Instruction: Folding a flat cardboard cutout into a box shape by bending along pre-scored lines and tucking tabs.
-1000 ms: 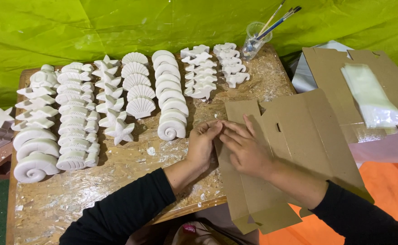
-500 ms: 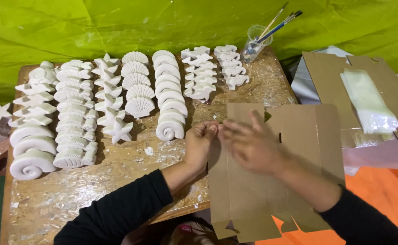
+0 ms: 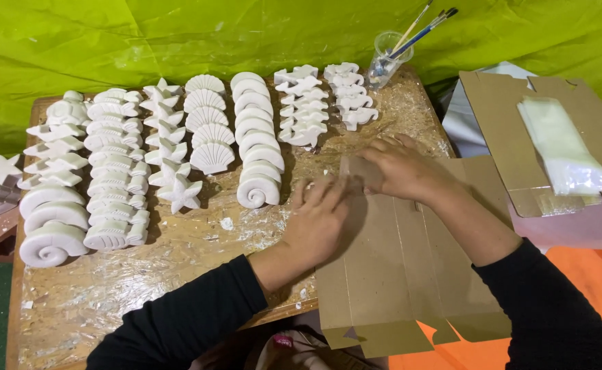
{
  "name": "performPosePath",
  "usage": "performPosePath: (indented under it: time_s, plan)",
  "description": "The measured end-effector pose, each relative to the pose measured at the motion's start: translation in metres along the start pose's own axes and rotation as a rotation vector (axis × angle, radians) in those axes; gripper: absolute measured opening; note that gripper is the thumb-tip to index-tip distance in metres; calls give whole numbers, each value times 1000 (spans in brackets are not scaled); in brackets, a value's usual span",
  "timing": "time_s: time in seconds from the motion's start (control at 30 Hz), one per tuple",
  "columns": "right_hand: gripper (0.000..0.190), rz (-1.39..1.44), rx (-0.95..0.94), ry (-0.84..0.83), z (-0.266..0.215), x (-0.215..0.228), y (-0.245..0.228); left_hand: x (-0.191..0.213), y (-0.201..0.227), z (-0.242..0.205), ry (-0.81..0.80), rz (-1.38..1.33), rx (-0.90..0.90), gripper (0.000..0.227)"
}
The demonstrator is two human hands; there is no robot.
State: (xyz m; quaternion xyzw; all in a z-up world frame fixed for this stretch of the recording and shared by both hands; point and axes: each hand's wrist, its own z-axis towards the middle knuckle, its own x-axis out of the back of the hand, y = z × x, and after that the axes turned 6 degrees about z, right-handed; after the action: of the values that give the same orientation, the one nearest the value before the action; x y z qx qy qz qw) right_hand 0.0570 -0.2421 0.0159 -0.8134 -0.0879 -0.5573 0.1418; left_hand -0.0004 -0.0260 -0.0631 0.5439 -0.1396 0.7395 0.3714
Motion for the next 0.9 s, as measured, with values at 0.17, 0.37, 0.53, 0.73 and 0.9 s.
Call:
performPosePath:
  time_s: [0.17,0.37,0.53,0.73,0.9]
  plan:
    - [43,-155,88,107,-11,7,-17,-63,-8,1,341,173,-134,20]
    - [29,-360,344,622,3,-86,40,-21,2,0,262,176,-146,27]
    - [5,-444,490,748,-23,-82,0,-10,8,0,265,194,-151,51]
    - [32,-254,328,354,-61,-61,-26,1,12,0,57,316,-220,49]
    - [49,-111,205,184,-79,-69,-23,0,10,0,-67,319,-317,51]
